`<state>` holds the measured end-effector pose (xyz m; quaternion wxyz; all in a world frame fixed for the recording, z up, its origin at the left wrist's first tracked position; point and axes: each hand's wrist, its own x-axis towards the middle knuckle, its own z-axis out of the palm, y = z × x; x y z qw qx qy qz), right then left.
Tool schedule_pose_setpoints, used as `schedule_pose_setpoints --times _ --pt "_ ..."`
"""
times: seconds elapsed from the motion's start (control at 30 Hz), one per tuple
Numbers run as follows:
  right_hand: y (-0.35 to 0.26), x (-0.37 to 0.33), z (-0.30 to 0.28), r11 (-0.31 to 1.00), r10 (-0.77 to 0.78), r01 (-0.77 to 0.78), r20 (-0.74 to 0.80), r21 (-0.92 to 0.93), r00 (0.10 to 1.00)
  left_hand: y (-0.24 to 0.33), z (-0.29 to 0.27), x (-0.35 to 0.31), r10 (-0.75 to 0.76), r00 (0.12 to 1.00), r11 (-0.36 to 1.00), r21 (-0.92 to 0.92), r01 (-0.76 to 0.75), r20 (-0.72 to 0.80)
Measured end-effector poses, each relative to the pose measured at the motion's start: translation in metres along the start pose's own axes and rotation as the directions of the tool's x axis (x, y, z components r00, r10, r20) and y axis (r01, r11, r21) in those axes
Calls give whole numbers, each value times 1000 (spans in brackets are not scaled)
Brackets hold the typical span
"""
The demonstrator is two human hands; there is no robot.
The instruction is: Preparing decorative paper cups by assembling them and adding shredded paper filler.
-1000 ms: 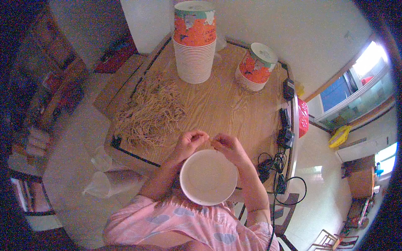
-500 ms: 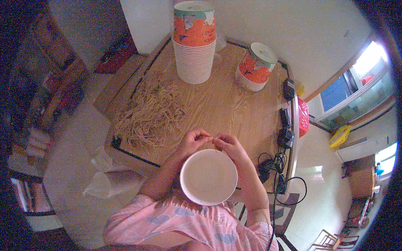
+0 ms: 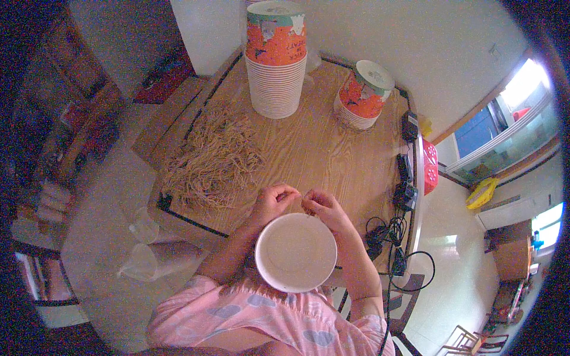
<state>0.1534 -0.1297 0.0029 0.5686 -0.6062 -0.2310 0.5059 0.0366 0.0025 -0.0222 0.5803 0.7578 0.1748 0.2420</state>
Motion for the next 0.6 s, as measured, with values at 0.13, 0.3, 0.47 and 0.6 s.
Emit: schedule_pose_setpoints --times 0.13,0.3,0.47,0.6 --pt "0 -1 1 997 -58 60 41 -50 997 -3 2 -1 11 1000 999 33 -11 -4" --pt "-5 -8 3 999 11 -11 2 -36 1000 0 1 -1 18 1000 999 50 -18 0" --pt "2 -11 -1 1000 -20 19 32 21 999 -6 3 -2 9 993 994 -106 -22 -115" --pt "9 -10 -6 999 -8 3 93 53 996 -5 0 -2 -59 997 997 36 61 -51"
